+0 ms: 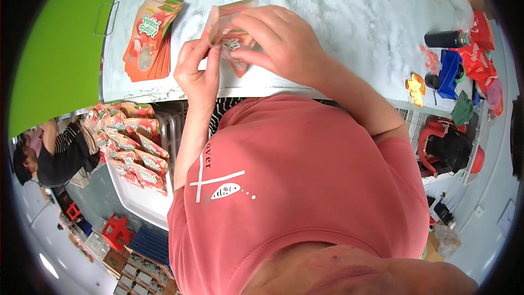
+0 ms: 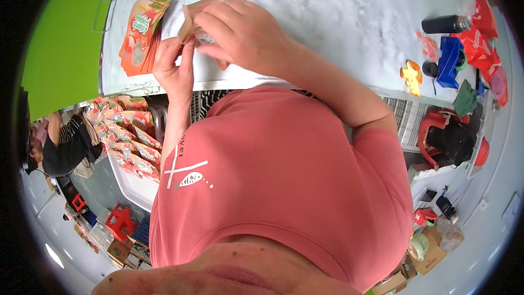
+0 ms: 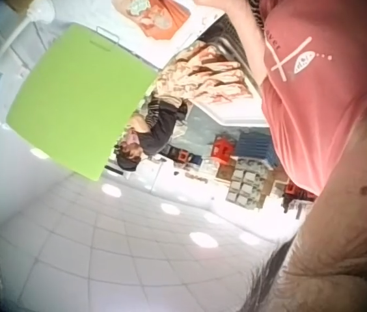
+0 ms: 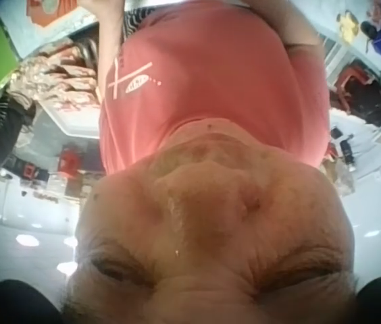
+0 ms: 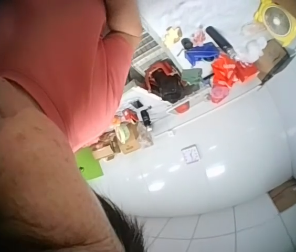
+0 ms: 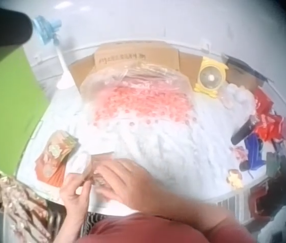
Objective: Packaging small red items into individual printed pouches on a factory workbench.
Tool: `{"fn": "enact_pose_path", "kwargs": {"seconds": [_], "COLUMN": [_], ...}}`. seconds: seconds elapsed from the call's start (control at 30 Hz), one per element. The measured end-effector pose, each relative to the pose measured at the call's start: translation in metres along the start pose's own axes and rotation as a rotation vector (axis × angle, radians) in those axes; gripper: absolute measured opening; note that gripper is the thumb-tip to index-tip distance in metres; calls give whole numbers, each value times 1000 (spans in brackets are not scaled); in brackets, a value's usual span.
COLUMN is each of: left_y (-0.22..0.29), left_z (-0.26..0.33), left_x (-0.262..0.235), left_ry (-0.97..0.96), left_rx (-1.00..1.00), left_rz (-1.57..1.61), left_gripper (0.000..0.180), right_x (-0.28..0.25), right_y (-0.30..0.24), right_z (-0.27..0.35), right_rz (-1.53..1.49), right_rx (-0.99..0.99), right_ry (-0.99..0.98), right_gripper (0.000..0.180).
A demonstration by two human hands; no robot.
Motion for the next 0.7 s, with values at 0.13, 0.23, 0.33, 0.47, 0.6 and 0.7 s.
{"fn": "enact_pose_path", "kwargs": {"seconds": [0.13,0.23,0.33,0.47,0.6,0.7], "left_y": [7,10,8,-12,-34,-19], "left_z": [8,14,11,-19,-8,3], "left_x": [6,3,-5,-20,-1,2], "left_ry": [6,-10,-86,-152,-555,-493], "left_rx": [51,-3,39,0,-282,-351], "left_rz": [-52,16,124,359,538,476], "left_gripper": [23,24,31,47,25,26], "right_x": [1,2,-3,-10,-9,-11], "right_y": [6,8,3,-7,-17,-17], "right_z": [-7,-8,-7,0,-1,0], "right_rz": [344,285,194,178,119,83], "right_rx": [51,-77,-63,-250,-118,63], "right_ry": [-388,-481,-586,-585,-668,-648], "right_gripper": [24,12,10,12,18,24]}}
Point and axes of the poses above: each hand's wrist, its own z-axis away from the middle knuckle, its own x-axis out of the palm, y = z × x, the point moved 3 cm from there along -z, towards the middle knuckle, and after that the axes turned 14 degrees about -z, right-handed, at the moved point
